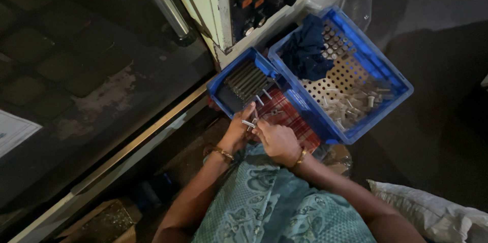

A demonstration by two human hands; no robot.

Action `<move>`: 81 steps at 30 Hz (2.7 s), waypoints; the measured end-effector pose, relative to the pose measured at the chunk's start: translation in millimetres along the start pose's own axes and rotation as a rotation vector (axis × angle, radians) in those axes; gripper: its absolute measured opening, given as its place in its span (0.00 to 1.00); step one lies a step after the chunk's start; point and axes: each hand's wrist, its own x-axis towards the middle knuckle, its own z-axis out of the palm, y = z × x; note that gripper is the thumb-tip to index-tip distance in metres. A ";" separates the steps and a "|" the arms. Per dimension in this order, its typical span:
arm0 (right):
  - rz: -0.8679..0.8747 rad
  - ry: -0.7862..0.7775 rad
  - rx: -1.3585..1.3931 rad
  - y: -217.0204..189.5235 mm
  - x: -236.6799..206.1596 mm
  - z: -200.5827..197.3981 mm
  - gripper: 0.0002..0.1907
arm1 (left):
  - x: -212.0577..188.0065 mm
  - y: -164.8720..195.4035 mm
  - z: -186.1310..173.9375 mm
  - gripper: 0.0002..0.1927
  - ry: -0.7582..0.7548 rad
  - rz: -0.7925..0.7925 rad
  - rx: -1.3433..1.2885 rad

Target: The person opens the CNC machine door, inserts a metal rod into the chuck, and closes the door. They then operate the control panel to start the machine and later remove the rod.

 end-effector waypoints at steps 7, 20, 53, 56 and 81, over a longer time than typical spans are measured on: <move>0.205 -0.497 0.926 61.4 9.2 20.0 0.17 | -4.5 6.4 -3.8 0.25 -0.145 -0.018 0.203; 0.231 -0.408 0.671 71.8 18.5 26.5 0.17 | 9.1 -3.2 -2.4 0.25 0.097 0.007 0.163; -0.171 0.295 0.256 11.8 13.2 -23.9 0.12 | 41.1 0.4 -44.0 0.26 0.064 -0.082 -0.147; -0.112 0.231 0.184 10.7 9.5 -14.5 0.13 | 29.6 -8.8 -20.4 0.20 0.090 -0.028 -0.136; -0.132 0.277 -0.057 -8.1 10.5 -20.7 0.09 | 7.4 8.5 17.0 0.25 0.059 -0.042 -0.105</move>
